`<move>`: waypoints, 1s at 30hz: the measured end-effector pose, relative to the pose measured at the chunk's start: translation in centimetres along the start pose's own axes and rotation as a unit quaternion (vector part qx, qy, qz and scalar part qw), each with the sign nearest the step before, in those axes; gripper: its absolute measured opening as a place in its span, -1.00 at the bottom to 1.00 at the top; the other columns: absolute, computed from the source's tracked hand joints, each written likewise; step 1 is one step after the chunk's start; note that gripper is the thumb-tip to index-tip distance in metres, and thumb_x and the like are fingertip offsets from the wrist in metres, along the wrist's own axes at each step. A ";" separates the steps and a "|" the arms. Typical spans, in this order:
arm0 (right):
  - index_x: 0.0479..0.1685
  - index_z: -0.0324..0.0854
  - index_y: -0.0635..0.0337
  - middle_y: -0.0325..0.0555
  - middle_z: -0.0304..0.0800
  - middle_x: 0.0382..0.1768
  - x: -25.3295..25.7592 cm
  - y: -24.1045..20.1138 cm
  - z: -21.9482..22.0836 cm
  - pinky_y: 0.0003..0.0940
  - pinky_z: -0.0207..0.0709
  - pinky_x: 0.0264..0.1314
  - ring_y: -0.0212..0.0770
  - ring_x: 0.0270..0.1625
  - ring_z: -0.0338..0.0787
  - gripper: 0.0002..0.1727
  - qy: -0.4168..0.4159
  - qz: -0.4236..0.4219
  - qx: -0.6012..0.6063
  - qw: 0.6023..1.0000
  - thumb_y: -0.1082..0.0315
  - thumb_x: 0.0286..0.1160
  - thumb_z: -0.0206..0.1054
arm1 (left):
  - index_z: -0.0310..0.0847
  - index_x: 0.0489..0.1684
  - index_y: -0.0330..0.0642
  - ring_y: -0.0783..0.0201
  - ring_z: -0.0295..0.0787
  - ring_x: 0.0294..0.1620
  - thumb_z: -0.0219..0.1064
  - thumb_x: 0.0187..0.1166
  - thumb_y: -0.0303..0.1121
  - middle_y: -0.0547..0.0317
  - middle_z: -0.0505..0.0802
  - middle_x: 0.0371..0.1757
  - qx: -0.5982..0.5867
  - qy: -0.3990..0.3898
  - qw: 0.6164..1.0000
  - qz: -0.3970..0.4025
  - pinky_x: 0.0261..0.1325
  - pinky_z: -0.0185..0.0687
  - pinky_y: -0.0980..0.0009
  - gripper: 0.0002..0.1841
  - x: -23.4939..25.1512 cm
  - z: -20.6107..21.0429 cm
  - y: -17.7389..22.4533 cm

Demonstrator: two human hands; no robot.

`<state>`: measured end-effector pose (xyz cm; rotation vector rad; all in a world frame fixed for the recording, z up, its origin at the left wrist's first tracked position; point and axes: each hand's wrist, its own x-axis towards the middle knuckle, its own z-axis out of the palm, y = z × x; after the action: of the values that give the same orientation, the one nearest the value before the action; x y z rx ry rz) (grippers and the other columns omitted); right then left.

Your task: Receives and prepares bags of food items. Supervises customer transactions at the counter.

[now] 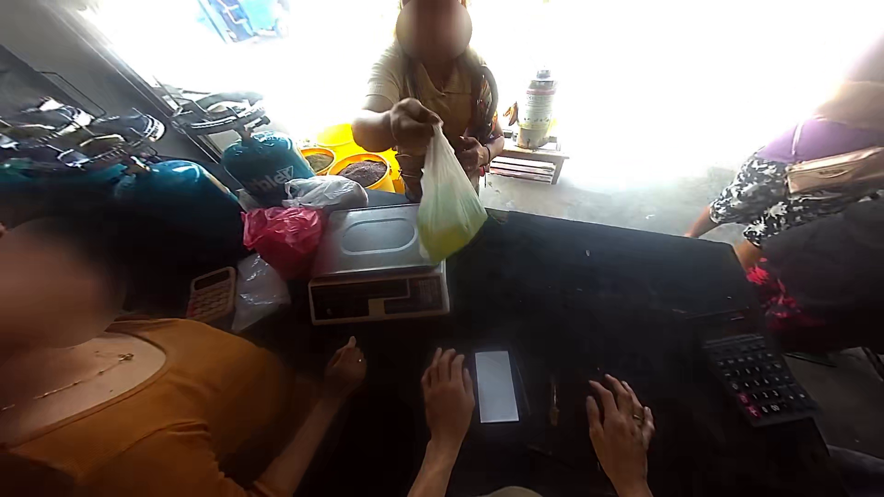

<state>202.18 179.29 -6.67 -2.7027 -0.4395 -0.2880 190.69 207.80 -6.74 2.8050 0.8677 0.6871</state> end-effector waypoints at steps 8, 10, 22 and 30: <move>0.27 0.76 -0.10 0.01 0.56 0.58 0.0 -0.1 -0.2 0.49 -0.06 0.69 0.25 0.75 0.31 -0.47 -0.009 0.002 -0.003 1.000 -0.08 0.67 -0.04 | 0.79 0.15 0.21 0.12 0.48 0.65 0.11 0.65 -0.10 0.31 0.75 0.43 0.020 -0.010 1.000 -0.008 0.69 0.16 -0.19 -0.67 0.1 -0.3 0.1; 0.28 0.76 -0.07 0.04 0.54 0.59 0.0 -0.2 -0.3 0.50 -0.05 0.69 0.26 0.75 0.31 -0.46 -0.013 0.002 0.000 1.000 -0.07 0.68 -0.04 | 0.79 0.15 0.21 0.13 0.48 0.64 0.11 0.65 -0.11 0.31 0.75 0.43 0.018 -0.012 1.000 -0.011 0.69 0.16 -0.18 -0.67 0.1 -0.4 0.2; 0.30 0.75 0.01 0.13 0.54 0.58 0.1 -0.1 -0.3 0.52 -0.03 0.66 0.31 0.72 0.34 -0.45 -0.015 -0.016 0.001 1.000 -0.05 0.69 -0.03 | 0.78 0.17 0.21 0.14 0.47 0.66 0.10 0.69 -0.12 0.31 0.75 0.44 0.004 -0.015 1.000 -0.025 0.69 0.21 -0.14 -0.68 0.2 -0.4 0.1; 0.32 0.74 -0.01 0.09 0.52 0.60 0.1 0.0 -0.1 0.49 -0.03 0.68 0.26 0.74 0.32 -0.46 -0.021 -0.011 -0.010 1.000 -0.05 0.69 -0.02 | 0.77 0.16 0.21 0.14 0.47 0.65 0.09 0.70 -0.11 0.32 0.75 0.44 0.001 -0.014 1.000 -0.026 0.70 0.18 -0.13 -0.68 0.1 -0.3 0.0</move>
<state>202.27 179.25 -6.58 -2.7297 -0.4827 -0.2435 190.62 207.89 -6.47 2.7756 0.9336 0.6383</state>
